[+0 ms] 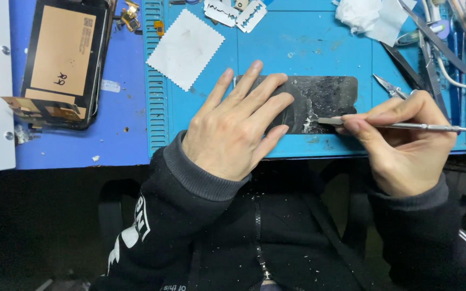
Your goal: Scraping off residue or glue from a mobile phone screen using a handheld tool on a repair bench.
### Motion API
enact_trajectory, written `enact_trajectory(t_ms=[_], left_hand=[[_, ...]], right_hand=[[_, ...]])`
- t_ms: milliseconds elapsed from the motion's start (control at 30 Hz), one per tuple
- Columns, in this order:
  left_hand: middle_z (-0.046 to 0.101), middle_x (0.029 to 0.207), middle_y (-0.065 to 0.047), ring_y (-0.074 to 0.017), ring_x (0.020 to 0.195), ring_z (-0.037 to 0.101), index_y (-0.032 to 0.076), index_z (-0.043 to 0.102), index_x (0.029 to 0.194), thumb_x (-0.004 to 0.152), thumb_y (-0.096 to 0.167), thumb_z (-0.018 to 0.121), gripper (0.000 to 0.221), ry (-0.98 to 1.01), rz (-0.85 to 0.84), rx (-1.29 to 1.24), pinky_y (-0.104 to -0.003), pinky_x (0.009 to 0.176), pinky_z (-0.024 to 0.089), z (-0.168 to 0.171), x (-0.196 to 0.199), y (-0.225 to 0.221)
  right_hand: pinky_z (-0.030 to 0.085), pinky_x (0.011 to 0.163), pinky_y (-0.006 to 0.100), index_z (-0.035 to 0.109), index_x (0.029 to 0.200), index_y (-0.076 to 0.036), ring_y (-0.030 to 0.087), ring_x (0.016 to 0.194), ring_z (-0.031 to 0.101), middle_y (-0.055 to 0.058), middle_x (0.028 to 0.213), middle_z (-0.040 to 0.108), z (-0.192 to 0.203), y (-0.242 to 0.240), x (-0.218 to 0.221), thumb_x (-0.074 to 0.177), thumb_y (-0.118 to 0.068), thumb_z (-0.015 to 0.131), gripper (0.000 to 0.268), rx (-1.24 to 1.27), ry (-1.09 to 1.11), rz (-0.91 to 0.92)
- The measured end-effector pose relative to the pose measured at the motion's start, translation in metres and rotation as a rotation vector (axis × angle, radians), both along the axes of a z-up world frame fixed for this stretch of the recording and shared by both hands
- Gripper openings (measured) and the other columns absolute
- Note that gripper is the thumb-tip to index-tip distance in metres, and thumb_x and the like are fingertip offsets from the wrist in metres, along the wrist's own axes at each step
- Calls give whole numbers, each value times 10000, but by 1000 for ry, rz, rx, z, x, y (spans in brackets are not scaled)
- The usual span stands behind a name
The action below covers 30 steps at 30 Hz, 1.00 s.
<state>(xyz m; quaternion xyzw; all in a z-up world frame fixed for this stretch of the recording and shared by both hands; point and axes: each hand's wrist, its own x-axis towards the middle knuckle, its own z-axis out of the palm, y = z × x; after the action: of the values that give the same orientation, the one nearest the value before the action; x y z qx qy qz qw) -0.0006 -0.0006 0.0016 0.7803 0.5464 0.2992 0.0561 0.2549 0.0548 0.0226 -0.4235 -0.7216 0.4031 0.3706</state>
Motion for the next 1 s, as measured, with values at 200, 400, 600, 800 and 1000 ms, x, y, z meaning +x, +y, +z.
enact_trajectory(t_ms=[200, 400, 600, 800, 1000], left_hand=[[561, 1493, -78, -358, 1453, 484, 101, 641, 1326, 989, 291, 731, 398, -3, -2, 11, -582, 1202, 391, 1, 1, 0], [559, 1485, -86, -360, 1457, 489, 99, 636, 1317, 985, 295, 729, 396, 6, -3, 27, -586, 1205, 392, 0, 0, -1], [560, 1481, -88, -369, 1443, 482, 98, 638, 1318, 979, 295, 734, 404, 6, -2, 0, -596, 1188, 390, -1, -1, 0], [551, 1493, -88, -367, 1452, 476, 94, 636, 1330, 979, 292, 732, 414, 2, -10, 4, -597, 1193, 388, 0, 0, 1], [551, 1495, -89, -358, 1463, 478, 103, 637, 1331, 997, 291, 729, 394, 5, -5, 25, -589, 1210, 388, -2, 0, -1]], right_hand=[[653, 860, 302, 471, 981, -1, 219, 947, 758, 203, 946, 713, -10, 1, 10, 1056, 105, 738, 297, 65, -61, 34], [664, 855, 298, 468, 976, -29, 197, 934, 758, 167, 933, 703, -8, 1, 4, 1020, 80, 723, 281, 17, -8, -4], [650, 847, 298, 474, 987, -34, 197, 912, 746, 170, 925, 693, 6, -1, -2, 1003, 84, 713, 267, -5, -12, -44], [645, 808, 291, 481, 983, -9, 211, 895, 755, 190, 937, 705, -3, 3, 6, 1029, 99, 714, 261, 27, -63, 20], [651, 843, 295, 471, 979, -33, 199, 907, 749, 164, 946, 694, 7, -1, -11, 992, 78, 711, 266, 10, -25, -27]])
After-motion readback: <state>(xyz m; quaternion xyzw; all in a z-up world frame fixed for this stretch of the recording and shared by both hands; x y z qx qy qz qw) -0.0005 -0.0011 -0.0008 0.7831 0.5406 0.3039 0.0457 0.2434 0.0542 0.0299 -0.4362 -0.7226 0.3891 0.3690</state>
